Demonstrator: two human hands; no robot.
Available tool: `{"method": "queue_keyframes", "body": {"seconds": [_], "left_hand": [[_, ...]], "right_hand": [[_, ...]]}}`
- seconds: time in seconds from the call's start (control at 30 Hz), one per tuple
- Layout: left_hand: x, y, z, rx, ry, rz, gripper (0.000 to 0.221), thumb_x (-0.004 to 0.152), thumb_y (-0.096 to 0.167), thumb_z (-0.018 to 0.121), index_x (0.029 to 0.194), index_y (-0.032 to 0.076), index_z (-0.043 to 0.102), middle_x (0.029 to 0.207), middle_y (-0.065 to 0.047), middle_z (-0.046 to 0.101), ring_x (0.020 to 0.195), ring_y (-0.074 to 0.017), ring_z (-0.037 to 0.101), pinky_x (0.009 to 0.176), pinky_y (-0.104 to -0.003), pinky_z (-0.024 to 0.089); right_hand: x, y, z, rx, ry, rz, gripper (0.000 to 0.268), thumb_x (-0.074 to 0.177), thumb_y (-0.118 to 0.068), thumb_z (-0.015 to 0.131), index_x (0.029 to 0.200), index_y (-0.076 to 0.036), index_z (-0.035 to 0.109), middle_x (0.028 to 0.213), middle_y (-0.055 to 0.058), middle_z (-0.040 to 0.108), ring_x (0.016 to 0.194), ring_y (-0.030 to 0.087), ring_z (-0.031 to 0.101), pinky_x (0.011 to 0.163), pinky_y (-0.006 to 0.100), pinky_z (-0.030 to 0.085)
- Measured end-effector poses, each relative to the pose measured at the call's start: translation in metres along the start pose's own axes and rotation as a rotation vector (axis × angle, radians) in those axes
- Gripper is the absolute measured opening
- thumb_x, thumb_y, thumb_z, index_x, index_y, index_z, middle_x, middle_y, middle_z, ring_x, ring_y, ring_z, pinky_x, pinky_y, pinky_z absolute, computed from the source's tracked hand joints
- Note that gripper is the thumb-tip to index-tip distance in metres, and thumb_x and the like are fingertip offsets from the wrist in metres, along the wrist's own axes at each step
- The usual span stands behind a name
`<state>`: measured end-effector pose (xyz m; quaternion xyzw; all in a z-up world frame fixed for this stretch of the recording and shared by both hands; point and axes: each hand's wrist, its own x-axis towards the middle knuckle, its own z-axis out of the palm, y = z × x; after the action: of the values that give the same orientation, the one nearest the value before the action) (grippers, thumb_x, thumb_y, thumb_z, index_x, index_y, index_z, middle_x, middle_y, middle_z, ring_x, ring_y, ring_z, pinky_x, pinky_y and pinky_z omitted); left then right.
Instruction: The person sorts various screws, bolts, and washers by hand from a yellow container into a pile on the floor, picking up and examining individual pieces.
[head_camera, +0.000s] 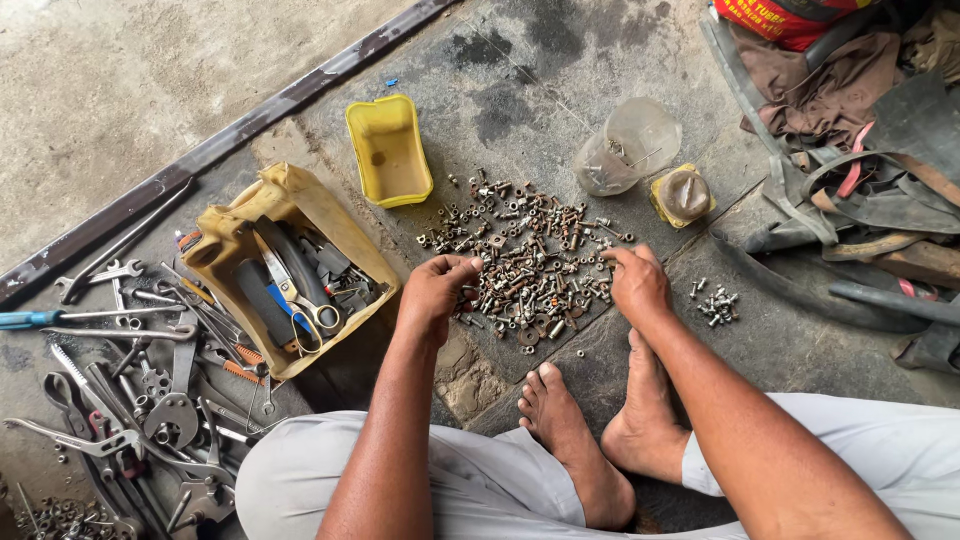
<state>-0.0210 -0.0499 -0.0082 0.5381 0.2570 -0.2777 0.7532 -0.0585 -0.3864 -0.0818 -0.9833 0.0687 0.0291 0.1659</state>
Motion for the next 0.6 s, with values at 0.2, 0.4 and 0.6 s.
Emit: {"method": "queue_keyframes", "body": {"seconds": [0.2, 0.4, 0.6], "left_hand": [[0.007, -0.005, -0.002, 0.022, 0.001, 0.004, 0.015, 0.09, 0.018, 0.076, 0.092, 0.005, 0.068, 0.071, 0.0, 0.063, 0.06, -0.01, 0.057, 0.052, -0.027, 0.046], [0.006, -0.005, -0.004, 0.034, 0.024, -0.004, 0.016, 0.092, 0.02, 0.075, 0.093, 0.005, 0.068, 0.073, 0.0, 0.064, 0.06, -0.0108, 0.058, 0.052, -0.028, 0.046], [0.007, -0.007, -0.002, 0.053, 0.019, -0.004, 0.015, 0.093, 0.02, 0.073, 0.094, 0.006, 0.068, 0.074, -0.001, 0.065, 0.061, -0.011, 0.06, 0.052, -0.027, 0.047]], "right_hand": [[-0.018, -0.018, 0.011, 0.017, -0.221, -0.155, 0.042, 0.091, 0.0, 0.056, 0.111, -0.03, 0.078, 0.101, 0.005, 0.06, 0.092, 0.024, 0.063, 0.08, 0.038, 0.056], [-0.02, -0.031, -0.005, -0.008, -0.268, -0.052, 0.047, 0.097, -0.005, 0.056, 0.132, -0.034, 0.068, 0.097, 0.008, 0.053, 0.085, 0.024, 0.059, 0.074, 0.039, 0.055], [-0.039, -0.046, -0.014, -0.109, -0.422, -0.319, 0.055, 0.09, -0.005, 0.057, 0.134, -0.038, 0.065, 0.094, 0.007, 0.052, 0.083, 0.022, 0.058, 0.072, 0.037, 0.056]]}}
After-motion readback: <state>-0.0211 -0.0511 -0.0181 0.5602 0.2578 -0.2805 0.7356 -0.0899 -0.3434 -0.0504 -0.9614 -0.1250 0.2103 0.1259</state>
